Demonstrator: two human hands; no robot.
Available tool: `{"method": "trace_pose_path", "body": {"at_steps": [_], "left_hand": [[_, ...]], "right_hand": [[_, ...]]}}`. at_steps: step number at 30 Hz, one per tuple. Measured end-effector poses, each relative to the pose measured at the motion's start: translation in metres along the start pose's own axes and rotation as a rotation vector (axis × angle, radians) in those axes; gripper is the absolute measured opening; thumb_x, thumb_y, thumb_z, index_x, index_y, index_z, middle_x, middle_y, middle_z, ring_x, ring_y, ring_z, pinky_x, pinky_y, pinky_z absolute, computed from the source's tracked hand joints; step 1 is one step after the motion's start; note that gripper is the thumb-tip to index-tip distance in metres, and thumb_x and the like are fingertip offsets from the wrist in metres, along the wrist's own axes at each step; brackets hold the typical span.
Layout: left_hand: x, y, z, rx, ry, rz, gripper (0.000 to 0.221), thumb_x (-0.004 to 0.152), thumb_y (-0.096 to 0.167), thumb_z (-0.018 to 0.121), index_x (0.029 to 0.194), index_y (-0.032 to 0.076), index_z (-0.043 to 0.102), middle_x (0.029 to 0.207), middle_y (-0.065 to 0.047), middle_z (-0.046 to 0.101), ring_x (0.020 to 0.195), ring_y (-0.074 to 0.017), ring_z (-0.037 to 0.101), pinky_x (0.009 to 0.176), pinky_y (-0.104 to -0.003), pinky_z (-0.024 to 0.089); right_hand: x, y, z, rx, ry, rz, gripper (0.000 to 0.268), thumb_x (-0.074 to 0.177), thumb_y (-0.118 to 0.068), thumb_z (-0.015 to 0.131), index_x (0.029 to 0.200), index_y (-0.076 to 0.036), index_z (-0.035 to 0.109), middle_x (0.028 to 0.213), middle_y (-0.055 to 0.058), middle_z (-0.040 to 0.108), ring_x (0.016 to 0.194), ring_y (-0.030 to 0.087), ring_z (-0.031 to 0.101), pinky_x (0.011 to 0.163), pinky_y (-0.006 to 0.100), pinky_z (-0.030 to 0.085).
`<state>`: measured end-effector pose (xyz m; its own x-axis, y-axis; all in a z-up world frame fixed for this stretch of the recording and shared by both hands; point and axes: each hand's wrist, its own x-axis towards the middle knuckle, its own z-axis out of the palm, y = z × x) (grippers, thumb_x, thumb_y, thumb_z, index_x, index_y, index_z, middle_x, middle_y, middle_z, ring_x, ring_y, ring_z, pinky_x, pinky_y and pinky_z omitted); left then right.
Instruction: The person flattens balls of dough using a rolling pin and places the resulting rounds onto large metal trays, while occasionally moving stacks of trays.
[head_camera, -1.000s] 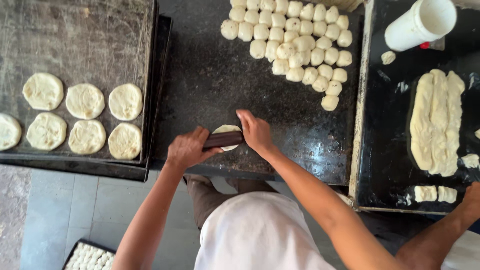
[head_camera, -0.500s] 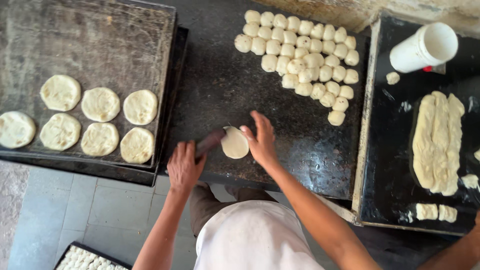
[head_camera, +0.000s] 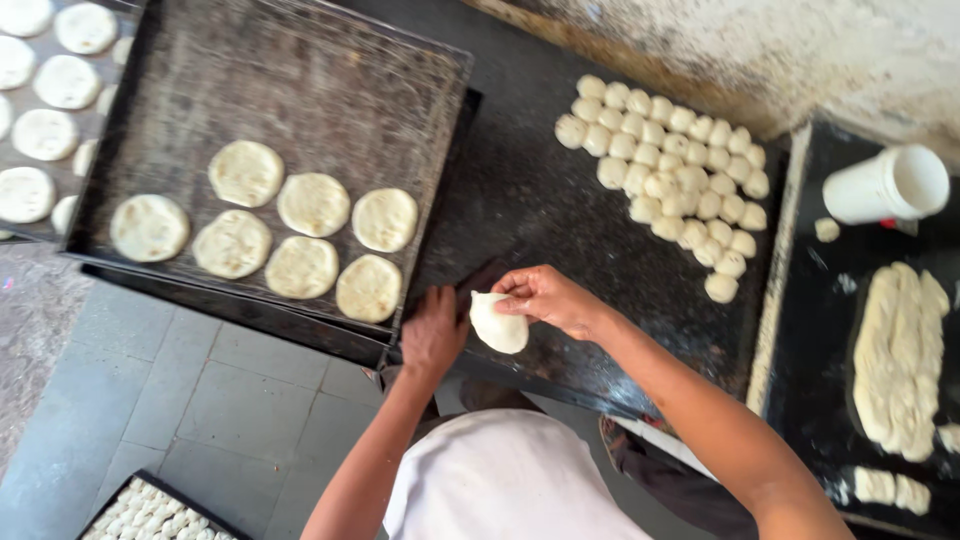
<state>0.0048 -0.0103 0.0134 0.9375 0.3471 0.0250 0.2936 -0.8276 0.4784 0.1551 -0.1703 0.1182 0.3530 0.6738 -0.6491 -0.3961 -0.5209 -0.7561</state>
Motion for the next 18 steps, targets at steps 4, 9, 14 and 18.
{"method": "trace_pose_path", "body": {"at_steps": [4,9,14,18], "left_hand": [[0.002,-0.010,0.002,-0.031,-0.106,0.130,0.035,0.095,0.041,0.069,0.123,0.022,0.059,0.112,-0.011,0.064,0.090,-0.0343,0.071,0.070,-0.049,0.059],[0.002,-0.014,-0.001,-0.235,-0.290,-0.024,0.058,0.094,0.037,0.065,0.140,0.006,0.048,0.133,-0.020,0.056,0.113,-0.0377,0.063,0.084,-0.047,0.058],[0.001,-0.020,0.022,-0.413,-0.553,-0.158,0.053,0.103,0.032,0.056,0.150,0.011,0.045,0.150,-0.021,0.047,0.131,-0.0361,0.055,0.099,-0.050,0.052],[-0.009,-0.024,0.059,-0.373,-0.615,-0.017,0.051,0.104,0.026,0.050,0.151,0.009,0.041,0.152,-0.021,0.045,0.136,-0.0340,0.049,0.099,-0.052,0.050]], "right_hand": [[0.043,-0.085,0.078,-0.131,-0.136,-0.080,0.024,0.094,-0.011,0.070,0.115,-0.001,0.071,0.101,0.005,0.077,0.088,0.008,0.072,0.079,0.029,0.061],[0.164,-0.179,0.180,-0.711,-0.034,-0.483,0.027,0.113,-0.016,0.058,0.130,-0.005,0.075,0.086,0.025,0.062,0.069,0.019,0.050,0.066,0.037,0.047],[0.303,-0.198,0.252,-0.966,0.281,-1.411,0.044,0.085,0.011,0.049,0.121,-0.002,0.071,0.123,0.020,0.076,0.108,0.026,0.072,0.111,0.063,0.016],[0.344,-0.196,0.256,-0.768,0.369,-0.866,0.029,0.097,0.001,0.048,0.099,-0.006,0.076,0.119,0.010,0.079,0.124,0.016,0.072,0.133,0.058,-0.010]]}}
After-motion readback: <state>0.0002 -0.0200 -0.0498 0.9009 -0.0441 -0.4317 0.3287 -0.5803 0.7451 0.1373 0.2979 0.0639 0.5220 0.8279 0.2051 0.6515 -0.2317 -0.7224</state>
